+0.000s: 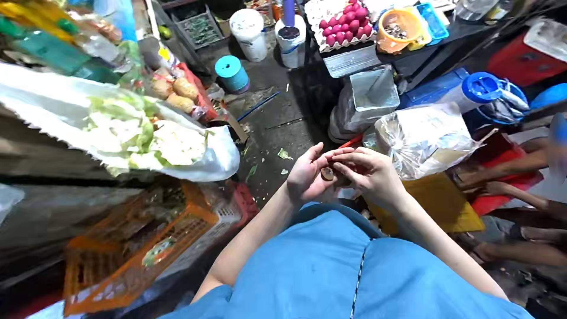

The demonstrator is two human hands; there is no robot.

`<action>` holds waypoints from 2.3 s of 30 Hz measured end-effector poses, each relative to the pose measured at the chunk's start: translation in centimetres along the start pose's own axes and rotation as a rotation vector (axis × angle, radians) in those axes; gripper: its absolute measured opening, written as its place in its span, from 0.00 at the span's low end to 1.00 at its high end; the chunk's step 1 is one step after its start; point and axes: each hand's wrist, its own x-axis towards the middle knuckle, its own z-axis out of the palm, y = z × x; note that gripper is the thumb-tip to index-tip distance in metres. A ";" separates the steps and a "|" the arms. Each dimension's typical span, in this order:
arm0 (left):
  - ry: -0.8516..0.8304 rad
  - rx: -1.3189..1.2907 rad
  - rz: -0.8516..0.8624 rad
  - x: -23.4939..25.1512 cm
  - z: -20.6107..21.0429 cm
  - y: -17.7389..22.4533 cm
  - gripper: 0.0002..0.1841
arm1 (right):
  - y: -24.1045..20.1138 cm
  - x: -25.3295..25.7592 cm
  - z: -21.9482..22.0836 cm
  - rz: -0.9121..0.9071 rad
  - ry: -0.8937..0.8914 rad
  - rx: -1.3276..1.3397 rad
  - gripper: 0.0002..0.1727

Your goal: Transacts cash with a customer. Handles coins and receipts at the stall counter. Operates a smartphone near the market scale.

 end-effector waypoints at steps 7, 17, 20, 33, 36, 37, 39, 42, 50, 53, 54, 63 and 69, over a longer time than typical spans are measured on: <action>-0.180 0.042 -0.123 6.9 -1.4 7.3 0.25 | 2.4 6.0 -1.2 0.092 0.126 0.025 0.13; -0.248 0.241 -0.224 15.7 -0.3 11.4 0.25 | 3.1 11.6 -3.7 0.384 0.517 -0.027 0.10; -0.260 0.136 -0.207 18.4 0.4 11.1 0.26 | 3.6 12.0 -4.2 0.302 0.534 -0.037 0.10; -0.301 0.071 -0.245 29.1 6.2 9.2 0.23 | 10.0 14.8 -12.1 0.585 0.585 -0.256 0.11; -0.293 -0.015 -0.279 31.0 6.9 9.3 0.24 | 11.3 15.3 -13.5 0.633 0.603 -0.127 0.07; -0.276 -0.050 -0.299 31.6 7.1 9.4 0.24 | 11.6 15.5 -13.9 0.638 0.627 -0.076 0.07; -0.248 -0.137 -0.350 32.9 7.2 9.8 0.24 | 12.3 15.8 -14.5 0.628 0.690 -0.006 0.06; -0.163 -0.135 -0.411 35.1 7.5 10.4 0.26 | 13.2 16.4 -14.9 0.594 0.777 0.067 0.05; 0.039 0.479 -0.610 42.7 6.8 12.3 0.13 | 15.9 21.0 -14.8 0.599 0.854 0.123 0.10; -0.018 0.788 -0.544 47.5 6.4 14.9 0.13 | 16.6 22.8 -15.1 0.663 0.918 0.104 0.09; -0.048 0.928 -0.454 49.7 6.0 15.9 0.14 | 16.9 23.3 -15.1 0.683 0.932 0.101 0.09; -0.177 1.854 0.173 66.6 6.8 21.3 0.28 | 20.1 26.9 -16.1 0.742 1.002 0.083 0.11; -0.674 1.122 -0.762 57.9 10.6 19.4 0.30 | 23.1 29.6 -17.0 0.736 0.902 0.010 0.08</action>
